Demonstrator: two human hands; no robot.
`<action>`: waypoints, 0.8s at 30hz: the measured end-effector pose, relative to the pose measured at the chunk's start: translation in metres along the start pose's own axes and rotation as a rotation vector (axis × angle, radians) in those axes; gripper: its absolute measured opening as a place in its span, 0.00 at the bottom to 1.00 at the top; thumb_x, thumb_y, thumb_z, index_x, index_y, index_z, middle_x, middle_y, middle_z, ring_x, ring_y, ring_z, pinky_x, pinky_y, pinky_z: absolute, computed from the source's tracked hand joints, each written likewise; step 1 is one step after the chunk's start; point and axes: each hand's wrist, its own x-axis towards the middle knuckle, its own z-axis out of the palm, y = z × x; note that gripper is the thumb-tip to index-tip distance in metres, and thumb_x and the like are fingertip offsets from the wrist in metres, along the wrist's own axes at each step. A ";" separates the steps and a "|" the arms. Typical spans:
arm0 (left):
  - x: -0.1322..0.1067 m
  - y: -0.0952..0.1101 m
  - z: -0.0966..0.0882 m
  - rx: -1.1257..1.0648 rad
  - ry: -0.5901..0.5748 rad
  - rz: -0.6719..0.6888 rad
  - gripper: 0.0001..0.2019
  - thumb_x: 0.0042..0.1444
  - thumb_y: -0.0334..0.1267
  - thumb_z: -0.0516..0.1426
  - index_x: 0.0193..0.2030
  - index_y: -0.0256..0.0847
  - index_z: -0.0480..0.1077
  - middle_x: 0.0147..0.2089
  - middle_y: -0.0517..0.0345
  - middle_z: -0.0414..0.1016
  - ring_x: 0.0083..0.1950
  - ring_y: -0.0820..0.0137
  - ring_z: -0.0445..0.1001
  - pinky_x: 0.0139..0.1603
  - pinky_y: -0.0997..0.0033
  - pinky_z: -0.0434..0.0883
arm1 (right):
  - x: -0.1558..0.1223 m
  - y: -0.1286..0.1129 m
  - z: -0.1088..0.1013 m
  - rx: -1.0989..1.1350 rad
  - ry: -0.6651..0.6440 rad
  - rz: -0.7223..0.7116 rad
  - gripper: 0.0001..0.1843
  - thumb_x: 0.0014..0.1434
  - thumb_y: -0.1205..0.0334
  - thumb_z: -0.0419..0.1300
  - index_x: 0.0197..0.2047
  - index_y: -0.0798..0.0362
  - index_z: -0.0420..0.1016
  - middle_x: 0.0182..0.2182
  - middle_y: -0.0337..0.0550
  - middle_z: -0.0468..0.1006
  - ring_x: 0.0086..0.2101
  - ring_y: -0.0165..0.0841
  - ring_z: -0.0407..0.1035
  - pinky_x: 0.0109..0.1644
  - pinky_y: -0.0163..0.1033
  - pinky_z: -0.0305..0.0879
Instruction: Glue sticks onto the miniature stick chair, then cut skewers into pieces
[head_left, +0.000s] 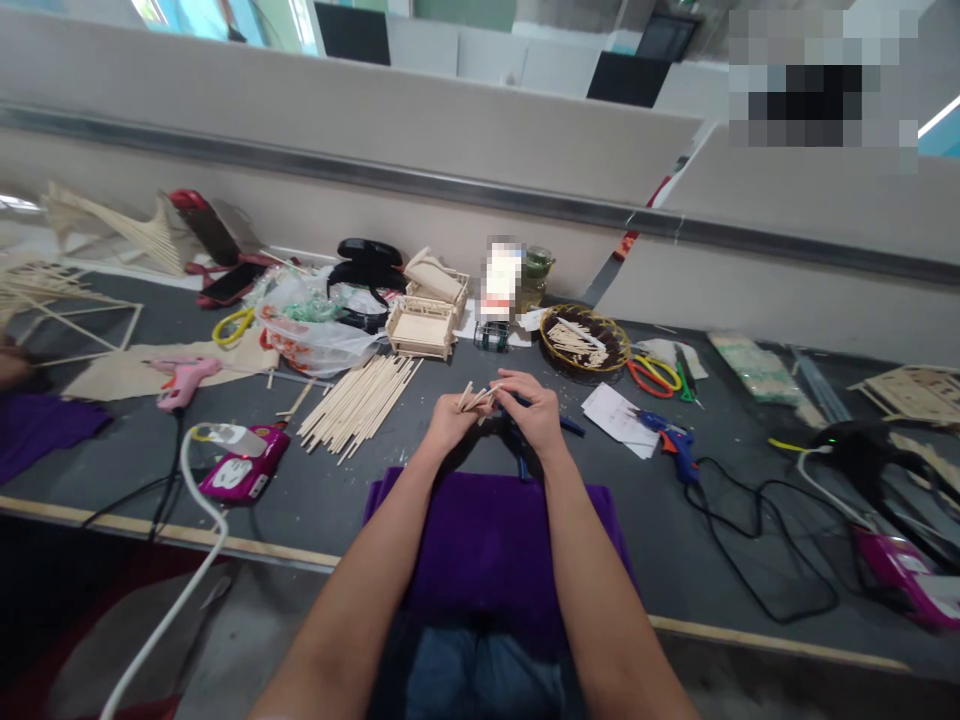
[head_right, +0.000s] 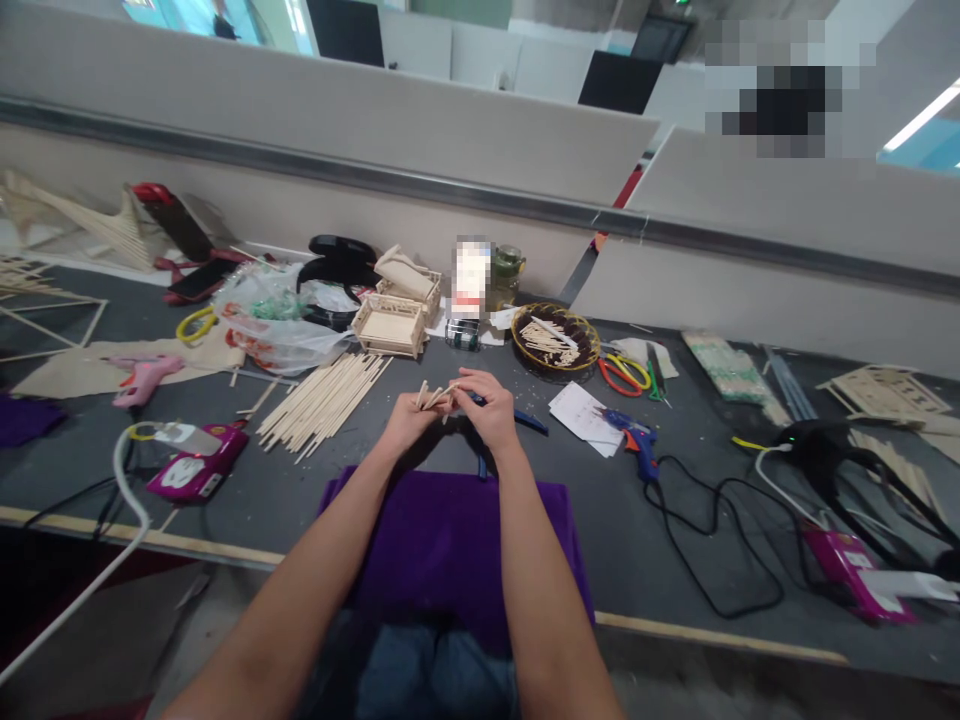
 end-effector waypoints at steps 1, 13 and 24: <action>-0.001 0.001 0.000 0.001 -0.003 0.011 0.05 0.41 0.35 0.62 0.24 0.36 0.78 0.26 0.58 0.78 0.30 0.70 0.72 0.35 0.73 0.66 | 0.000 -0.001 0.001 -0.006 0.001 -0.012 0.03 0.52 0.58 0.65 0.30 0.43 0.83 0.33 0.40 0.83 0.45 0.40 0.74 0.56 0.48 0.66; -0.002 -0.001 0.007 -0.016 0.006 0.000 0.06 0.38 0.37 0.63 0.24 0.36 0.78 0.25 0.57 0.77 0.30 0.68 0.73 0.35 0.70 0.69 | -0.001 0.001 0.003 -0.015 0.045 -0.003 0.04 0.51 0.60 0.65 0.30 0.44 0.83 0.33 0.41 0.83 0.42 0.38 0.76 0.55 0.47 0.66; -0.003 0.004 0.009 -0.078 0.008 -0.015 0.05 0.44 0.37 0.63 0.25 0.37 0.78 0.27 0.54 0.80 0.32 0.64 0.78 0.40 0.64 0.73 | -0.004 0.011 0.005 0.195 0.133 0.226 0.07 0.47 0.56 0.69 0.31 0.48 0.83 0.35 0.42 0.84 0.39 0.38 0.77 0.52 0.46 0.69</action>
